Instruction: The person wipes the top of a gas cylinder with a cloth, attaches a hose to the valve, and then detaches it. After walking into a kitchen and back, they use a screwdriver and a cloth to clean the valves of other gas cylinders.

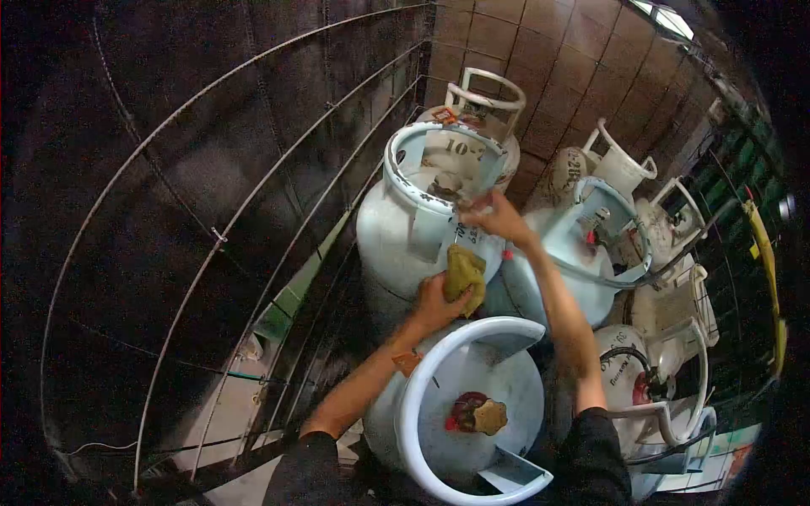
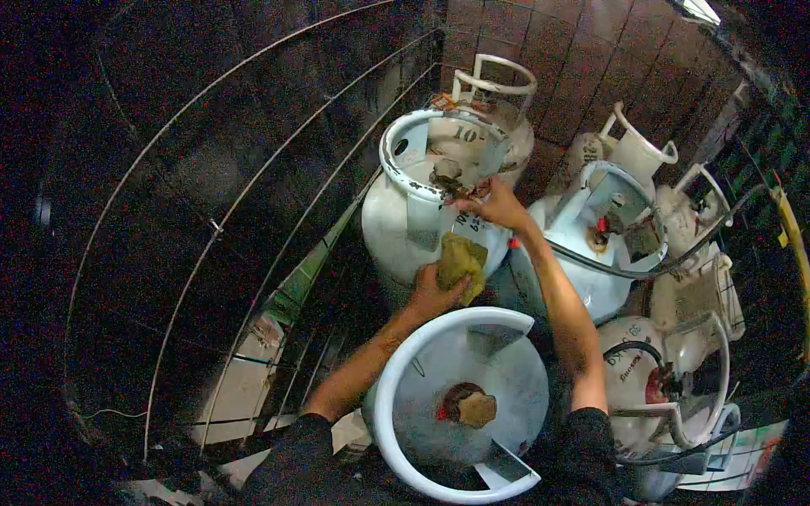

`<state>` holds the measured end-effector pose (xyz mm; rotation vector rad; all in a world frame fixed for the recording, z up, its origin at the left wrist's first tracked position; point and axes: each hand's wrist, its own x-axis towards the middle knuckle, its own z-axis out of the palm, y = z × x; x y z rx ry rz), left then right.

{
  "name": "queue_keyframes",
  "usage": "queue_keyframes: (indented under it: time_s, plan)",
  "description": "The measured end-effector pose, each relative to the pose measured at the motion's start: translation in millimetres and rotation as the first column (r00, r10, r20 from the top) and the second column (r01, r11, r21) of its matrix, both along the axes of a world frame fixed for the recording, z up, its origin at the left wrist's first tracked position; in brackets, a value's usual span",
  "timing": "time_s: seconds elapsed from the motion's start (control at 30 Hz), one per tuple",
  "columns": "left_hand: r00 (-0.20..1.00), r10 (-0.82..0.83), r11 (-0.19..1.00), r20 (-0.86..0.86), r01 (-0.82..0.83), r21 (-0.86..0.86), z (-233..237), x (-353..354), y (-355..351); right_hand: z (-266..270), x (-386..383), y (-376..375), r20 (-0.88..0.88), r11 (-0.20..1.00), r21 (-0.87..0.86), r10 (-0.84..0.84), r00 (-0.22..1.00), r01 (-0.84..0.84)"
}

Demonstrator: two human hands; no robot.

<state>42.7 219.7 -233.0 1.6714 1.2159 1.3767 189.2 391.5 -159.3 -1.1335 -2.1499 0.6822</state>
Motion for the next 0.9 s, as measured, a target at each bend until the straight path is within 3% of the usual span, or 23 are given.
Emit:
queue_keyframes:
  time_s: [0.03, 0.07, 0.13, 0.2, 0.27, 0.3, 0.37, 0.43, 0.5, 0.53, 0.6, 0.67, 0.7, 0.73, 0.77, 0.8, 0.83, 0.87, 0.9]
  plan:
    - [1.0, 0.0, 1.0, 0.008, 0.0, -0.001, 5.0, 1.0, -2.2, -4.3, -0.3, -5.1, -0.016, 0.894, 0.446, 0.048, 0.999, -0.036]
    - [1.0, -0.003, 1.0, -0.021, 0.003, -0.012, 9.5, 1.1, -3.0, -5.7, -2.3, -9.5, -0.033, 0.964, 0.264, -0.016, 0.999, 0.024]
    - [0.998, -0.007, 1.0, -0.059, 0.006, -0.024, 10.7, -1.1, -2.3, -13.0, -5.4, -9.9, -0.096, 0.978, 0.21, 0.003, 0.995, 0.017]
    - [0.996, -0.075, 0.994, 0.041, 0.078, -0.076, 8.7, 0.2, -2.0, -15.6, -5.0, -7.8, -0.154, 0.988, 0.155, 0.019, 0.988, 0.005]
    - [0.999, -0.011, 0.999, -0.04, 0.009, -0.037, -13.9, 4.6, 7.3, 0.4, -9.2, -8.4, -0.069, 0.953, -0.229, -0.219, 0.973, 0.199]
    - [0.991, 0.054, 0.999, -0.122, -0.054, 0.008, -27.6, 6.5, 9.4, 0.7, -4.9, -1.9, -0.069, 0.95, -0.235, -0.226, 0.972, 0.204]
    - [0.997, -0.035, 0.998, -0.064, 0.032, -0.056, -6.9, 2.3, 3.5, 12.1, 2.6, 10.9, -0.227, 0.777, -0.608, 0.03, 0.973, -0.166]
    - [0.992, -0.124, 0.987, 0.0, 0.124, -0.107, 13.8, 0.4, 1.7, 21.3, 4.8, 11.9, -0.149, 0.743, -0.661, 0.01, 0.989, -0.107]
    - [0.998, -0.055, 0.996, 0.008, 0.056, -0.07, 23.2, 2.9, 1.9, 18.9, 6.2, 13.8, -0.284, 0.616, -0.769, -0.088, 0.955, -0.172]
    - [0.998, -0.063, 0.995, 0.007, 0.064, -0.072, 20.1, 7.2, 5.8, 24.3, 6.4, 3.2, -0.204, 0.681, -0.726, -0.08, 0.976, -0.096]
    - [0.957, 0.277, 0.96, -0.088, -0.273, 0.057, 2.7, 22.0, 23.3, 24.5, 7.2, 3.1, -0.233, 0.7, -0.699, -0.032, 0.972, -0.144]
    - [0.941, 0.316, 0.947, -0.118, -0.321, -0.022, -24.6, 35.7, 55.1, 25.8, 4.7, 2.7, -0.269, 0.72, -0.663, 0.025, 0.963, -0.204]
    - [0.926, 0.349, 0.926, -0.143, -0.364, -0.098, -27.3, 40.8, 70.5, 30.0, 6.6, 0.3, -0.205, 0.769, -0.607, 0.093, 0.974, -0.2]
    - [0.927, 0.349, 0.927, -0.135, -0.363, -0.096, -5.3, 40.3, 73.3, 32.5, 10.0, -0.9, -0.131, 0.812, -0.549, 0.153, 0.98, -0.2]
    - [0.967, 0.216, 0.909, 0.135, -0.148, -0.389, 30.6, 36.6, 69.1, 30.5, 11.2, 2.5, -0.124, 0.814, -0.546, 0.154, 0.98, -0.197]
    - [0.895, 0.148, 0.801, 0.421, 0.142, -0.582, 49.8, 34.7, 65.9, 22.0, 9.9, 8.1, -0.031, 0.901, -0.419, 0.108, 0.994, -0.111]
    - [0.893, 0.154, 0.8, 0.422, 0.138, -0.584, 45.9, 39.3, 66.4, 10.7, 8.0, 14.5, 0.05, 0.961, -0.275, 0.05, 0.997, -0.034]
    - [0.838, 0.222, 0.873, 0.498, 0.056, -0.484, 36.4, 48.8, 67.6, 5.7, 6.7, 18.4, 0.042, 0.979, -0.189, 0.09, 0.995, -0.081]
    - [0.77, 0.272, 0.924, 0.577, -0.041, -0.381, 27.4, 58.0, 71.4, 0.5, 7.7, 20.8, 0.042, 0.978, -0.192, 0.095, 0.995, -0.085]
